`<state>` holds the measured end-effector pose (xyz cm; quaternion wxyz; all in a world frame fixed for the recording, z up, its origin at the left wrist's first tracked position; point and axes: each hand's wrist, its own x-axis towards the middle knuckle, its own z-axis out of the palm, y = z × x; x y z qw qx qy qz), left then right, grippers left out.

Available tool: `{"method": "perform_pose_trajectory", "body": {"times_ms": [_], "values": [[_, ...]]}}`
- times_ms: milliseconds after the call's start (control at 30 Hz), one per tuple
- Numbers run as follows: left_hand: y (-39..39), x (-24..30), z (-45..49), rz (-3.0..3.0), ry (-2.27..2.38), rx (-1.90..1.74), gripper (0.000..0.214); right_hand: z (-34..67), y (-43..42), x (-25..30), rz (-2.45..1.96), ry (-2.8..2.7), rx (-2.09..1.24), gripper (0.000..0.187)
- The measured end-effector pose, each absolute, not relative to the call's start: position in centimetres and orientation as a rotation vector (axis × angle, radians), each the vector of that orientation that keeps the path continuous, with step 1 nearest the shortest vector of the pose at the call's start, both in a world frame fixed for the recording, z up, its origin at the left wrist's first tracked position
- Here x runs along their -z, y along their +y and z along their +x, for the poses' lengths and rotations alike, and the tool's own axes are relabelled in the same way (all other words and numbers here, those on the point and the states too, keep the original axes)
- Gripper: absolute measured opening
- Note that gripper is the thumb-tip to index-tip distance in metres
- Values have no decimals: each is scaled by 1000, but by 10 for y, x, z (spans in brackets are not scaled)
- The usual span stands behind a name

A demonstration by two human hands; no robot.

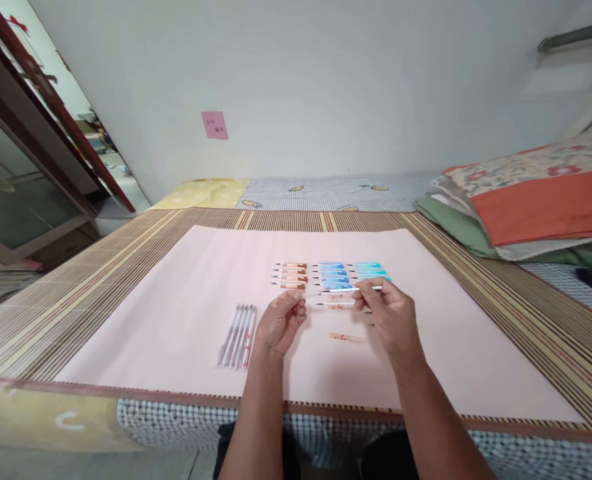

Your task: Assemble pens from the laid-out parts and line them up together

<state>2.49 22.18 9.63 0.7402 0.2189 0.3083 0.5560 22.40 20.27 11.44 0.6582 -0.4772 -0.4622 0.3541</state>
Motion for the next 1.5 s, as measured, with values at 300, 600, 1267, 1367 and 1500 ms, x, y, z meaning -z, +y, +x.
{"method": "perform_pose_trajectory", "body": {"times_ms": [300,600,1267,1367,1500], "values": [[223,-96,23,536,674,-1214,38,227,198,-119,-1097,-1085,-797,25],[223,-92,26,621,701,-1222,39,225,199,-116,-1135,-1190,-744,27],[218,-96,33,688,623,-1230,38,201,202,-101,-996,-1275,-981,33],[219,-97,34,679,629,-1255,39,202,203,-97,-990,-1247,-1032,36],[219,-97,34,669,631,-1273,39,205,204,-95,-990,-1216,-1058,40]]}}
